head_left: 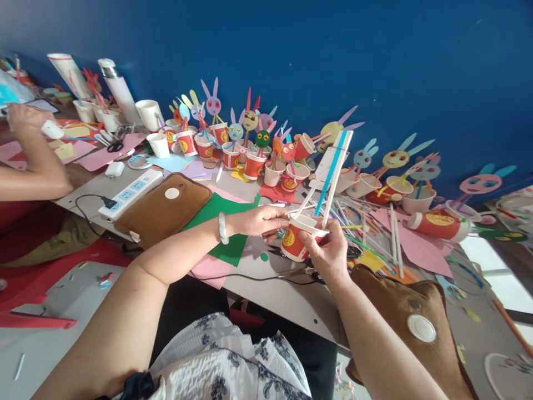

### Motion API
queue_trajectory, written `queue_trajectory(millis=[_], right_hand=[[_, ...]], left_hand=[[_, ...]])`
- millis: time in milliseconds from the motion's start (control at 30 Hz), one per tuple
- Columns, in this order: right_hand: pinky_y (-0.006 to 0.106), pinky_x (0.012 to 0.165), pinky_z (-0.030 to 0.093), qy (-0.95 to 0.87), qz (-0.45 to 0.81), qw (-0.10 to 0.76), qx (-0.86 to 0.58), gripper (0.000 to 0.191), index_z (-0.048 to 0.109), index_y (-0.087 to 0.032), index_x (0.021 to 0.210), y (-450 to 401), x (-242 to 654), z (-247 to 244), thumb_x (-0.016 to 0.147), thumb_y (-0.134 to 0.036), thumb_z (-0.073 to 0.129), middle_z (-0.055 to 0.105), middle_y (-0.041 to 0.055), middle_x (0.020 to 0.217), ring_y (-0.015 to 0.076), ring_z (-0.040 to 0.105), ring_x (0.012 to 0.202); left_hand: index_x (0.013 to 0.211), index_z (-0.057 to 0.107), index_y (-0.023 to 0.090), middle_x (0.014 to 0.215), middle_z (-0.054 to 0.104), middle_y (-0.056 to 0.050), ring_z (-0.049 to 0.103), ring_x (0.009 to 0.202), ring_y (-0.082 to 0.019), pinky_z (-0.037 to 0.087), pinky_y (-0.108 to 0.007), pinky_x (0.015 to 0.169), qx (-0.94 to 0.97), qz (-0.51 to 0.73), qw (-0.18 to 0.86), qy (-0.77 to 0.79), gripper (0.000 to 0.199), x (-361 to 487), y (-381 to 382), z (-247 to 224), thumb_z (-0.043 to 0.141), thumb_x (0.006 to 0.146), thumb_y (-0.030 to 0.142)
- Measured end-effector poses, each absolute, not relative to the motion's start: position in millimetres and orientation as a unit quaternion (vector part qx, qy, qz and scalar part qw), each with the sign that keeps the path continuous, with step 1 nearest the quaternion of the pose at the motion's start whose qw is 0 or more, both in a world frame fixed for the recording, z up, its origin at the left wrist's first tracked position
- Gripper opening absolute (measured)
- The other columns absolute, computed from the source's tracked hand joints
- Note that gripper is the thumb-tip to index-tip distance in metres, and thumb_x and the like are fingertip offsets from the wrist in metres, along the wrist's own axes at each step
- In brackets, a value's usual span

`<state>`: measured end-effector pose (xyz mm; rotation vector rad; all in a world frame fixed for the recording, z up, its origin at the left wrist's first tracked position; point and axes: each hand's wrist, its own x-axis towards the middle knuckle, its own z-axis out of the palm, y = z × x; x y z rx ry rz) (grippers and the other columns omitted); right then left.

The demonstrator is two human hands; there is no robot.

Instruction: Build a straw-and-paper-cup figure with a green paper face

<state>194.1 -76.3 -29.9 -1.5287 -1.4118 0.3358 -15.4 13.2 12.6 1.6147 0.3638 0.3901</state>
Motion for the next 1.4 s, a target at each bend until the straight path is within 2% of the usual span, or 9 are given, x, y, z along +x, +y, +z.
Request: queue_trajectory(millis=[300,433,533,667,900,1033,1167,1267,1400], right_hand=[[0.033,0.063,0.049,-0.586,0.129,0.503,-0.621,0.046,0.048,-0.024,0.082,-77,191,-30,0.071,-0.062,0.073,0.065,0.0013,0.078,0.0177,0.059,0.067],[0.034,0.065,0.050,-0.569,0.123,0.509,-0.634,0.048,0.049,-0.024,0.083,-75,191,-32,0.070,-0.062,0.075,0.067,0.0027,0.082,0.0195,0.062,0.072],[0.032,0.061,0.049,-0.561,0.113,0.498,-0.652,0.048,0.050,-0.024,0.082,-74,191,-34,0.069,-0.062,0.076,0.066,0.0013,0.079,0.0179,0.060,0.067],[0.033,0.059,0.048,-0.560,0.091,0.490,-0.662,0.048,0.050,-0.024,0.081,-74,189,-32,0.069,-0.063,0.076,0.064,0.0007,0.075,0.0177,0.058,0.064],[0.031,0.058,0.047,-0.579,0.069,0.486,-0.650,0.047,0.053,-0.023,0.085,-75,188,-31,0.070,-0.061,0.076,0.063,0.0007,0.077,0.0165,0.056,0.063],[0.031,0.057,0.046,-0.591,0.065,0.480,-0.645,0.044,0.051,-0.024,0.082,-73,192,-30,0.071,-0.059,0.074,0.061,-0.0002,0.073,0.0165,0.054,0.063],[0.030,0.054,0.043,-0.604,0.058,0.475,-0.637,0.042,0.045,-0.025,0.078,-73,191,-25,0.071,-0.056,0.073,0.055,-0.0034,0.066,0.0145,0.048,0.056],[0.028,0.049,0.039,-0.623,0.083,0.455,-0.630,0.042,0.043,-0.026,0.078,-75,186,-22,0.071,-0.054,0.074,0.053,-0.0045,0.065,0.0123,0.043,0.051],[0.028,0.051,0.041,-0.661,0.100,0.422,-0.612,0.040,0.044,-0.026,0.078,-76,184,-22,0.072,-0.050,0.075,0.055,-0.0033,0.068,0.0129,0.047,0.054]], left_hand=[[0.107,0.056,0.018,0.077,0.058,0.002,0.055,0.053,-0.008,0.045,-0.024,0.055,0.765,0.141,0.605,0.169,0.027,-21,12,17,0.051,0.101,0.044],[0.101,0.059,0.017,0.075,0.061,-0.002,0.059,0.064,-0.013,0.046,-0.026,0.065,0.845,0.226,0.445,0.190,0.024,-14,8,6,0.046,0.104,0.037],[0.112,0.061,0.016,0.087,0.067,-0.008,0.063,0.077,-0.018,0.046,-0.030,0.073,0.891,0.256,0.318,0.198,0.026,-9,6,-3,0.042,0.104,0.033],[0.122,0.058,0.013,0.082,0.066,-0.009,0.062,0.070,-0.021,0.045,-0.032,0.071,0.915,0.212,0.253,0.230,0.033,-7,4,-10,0.039,0.104,0.033],[0.117,0.055,0.013,0.077,0.065,-0.008,0.060,0.065,-0.019,0.045,-0.031,0.070,0.908,0.187,0.283,0.247,0.026,-8,3,-8,0.041,0.103,0.030],[0.111,0.056,0.016,0.088,0.068,-0.008,0.064,0.075,-0.020,0.045,-0.030,0.071,0.895,0.197,0.308,0.255,0.023,-12,4,0,0.046,0.102,0.034],[0.107,0.058,0.017,0.096,0.068,-0.008,0.064,0.086,-0.019,0.048,-0.031,0.080,0.856,0.292,0.340,0.256,0.031,-15,7,5,0.050,0.100,0.046],[0.104,0.061,0.017,0.105,0.068,-0.010,0.064,0.100,-0.019,0.049,-0.032,0.091,0.826,0.379,0.357,0.214,0.030,-14,9,3,0.056,0.098,0.046],[0.096,0.067,0.015,0.097,0.071,-0.009,0.064,0.090,-0.017,0.051,-0.030,0.084,0.795,0.404,0.408,0.196,0.033,-11,11,1,0.059,0.096,0.047]])
